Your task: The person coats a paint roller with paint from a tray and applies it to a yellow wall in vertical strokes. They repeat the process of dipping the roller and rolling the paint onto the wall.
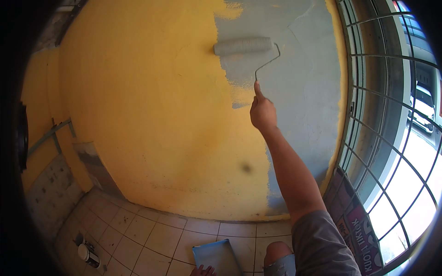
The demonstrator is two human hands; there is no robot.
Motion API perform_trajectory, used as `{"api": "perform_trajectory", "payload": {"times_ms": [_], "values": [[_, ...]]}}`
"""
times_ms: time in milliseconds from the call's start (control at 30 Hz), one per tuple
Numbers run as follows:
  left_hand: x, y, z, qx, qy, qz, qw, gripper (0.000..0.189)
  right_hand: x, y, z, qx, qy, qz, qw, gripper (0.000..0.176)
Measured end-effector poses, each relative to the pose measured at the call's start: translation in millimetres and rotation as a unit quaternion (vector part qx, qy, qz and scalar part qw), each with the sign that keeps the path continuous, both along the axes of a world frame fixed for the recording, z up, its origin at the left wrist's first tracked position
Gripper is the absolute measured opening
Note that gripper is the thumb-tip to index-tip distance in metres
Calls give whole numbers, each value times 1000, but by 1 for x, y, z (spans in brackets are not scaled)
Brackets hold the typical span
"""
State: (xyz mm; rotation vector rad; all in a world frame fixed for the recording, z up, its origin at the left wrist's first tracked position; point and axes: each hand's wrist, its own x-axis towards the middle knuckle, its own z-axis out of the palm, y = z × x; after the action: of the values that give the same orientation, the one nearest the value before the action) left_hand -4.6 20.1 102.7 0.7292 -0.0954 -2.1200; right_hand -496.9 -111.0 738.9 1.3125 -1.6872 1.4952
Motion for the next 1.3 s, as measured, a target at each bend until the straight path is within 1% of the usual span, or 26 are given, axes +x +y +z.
{"api": "perform_trajectory", "payload": {"times_ms": [67,100,167,200,267,300,333,367,400,467,500,533,567,600,633,667,700,767,833,867,967,1000,1067,1100,1200,1300], "values": [[-5,6,23,-7,-39,10,999,57,-6,-10,-31,-13,24,-30,999,54],[-6,6,18,-8,-42,9,999,57,-7,-11,-46,-14,21,-30,999,54],[-8,2,-5,-27,-9,38,999,47,-6,-7,-69,-14,18,-10,1000,54],[-6,9,1,-29,-14,36,999,47,5,11,-67,12,-45,29,999,52],[-4,22,15,-174,-172,-27,969,43,12,35,-71,-6,-82,52,995,51],[-9,22,19,-176,-176,-29,968,43,12,41,-74,-22,-114,76,990,51],[-14,22,22,-81,-96,25,992,43,9,45,-79,-24,-119,76,990,51],[-17,21,24,15,-11,79,997,44,4,50,-84,-54,-92,70,992,50],[-19,20,29,12,-12,78,997,44,-1,55,-84,-85,-64,64,992,50],[-22,22,40,55,-31,74,995,47,-14,67,-76,-80,-80,61,992,49],[-21,21,40,54,-33,74,995,47,-16,75,-69,-72,-95,60,991,49],[-20,19,36,23,-42,69,996,49,-17,83,-59,-52,-125,64,989,48],[-20,16,31,-7,-51,64,997,52,-23,84,-54,-52,-125,63,989,48],[-15,7,7,-7,-51,63,997,52,-29,85,-50,-54,-121,57,990,47],[-9,-5,-24,-22,38,29,999,51,-34,86,-48,-56,-118,51,990,47],[-7,-10,-38,-36,127,-5,991,50,-39,87,-46,-55,-118,50,990,47],[-11,-8,-30,-37,127,-5,991,50,-43,86,-43,-55,-113,42,991,47],[-21,-1,-16,-18,-36,61,997,40,-54,79,-41,-54,-110,34,992,46],[-31,-3,-5,-20,-56,67,996,40,-64,69,-34,-82,-67,32,994,46],[-34,-2,1,-20,-77,74,994,40,-71,64,-29,-80,-68,33,994,46],[-43,7,8,-18,-139,97,985,40,-77,63,6,-82,-52,39,995,46],[-41,11,9,-14,-140,98,985,40,-77,67,18,-67,-57,43,995,45],[-36,10,8,-111,-118,31,986,43,-74,73,33,-59,-68,70,994,44],[-36,10,8,-110,-120,30,986,43,-76,73,32,-58,-69,69,994,44],[-38,8,9,-124,-12,-13,992,40,-83,77,22,-41,-62,35,997,44],[-41,8,10,-141,100,-50,984,38,-83,79,-12,-21,-82,36,996,44]]}}
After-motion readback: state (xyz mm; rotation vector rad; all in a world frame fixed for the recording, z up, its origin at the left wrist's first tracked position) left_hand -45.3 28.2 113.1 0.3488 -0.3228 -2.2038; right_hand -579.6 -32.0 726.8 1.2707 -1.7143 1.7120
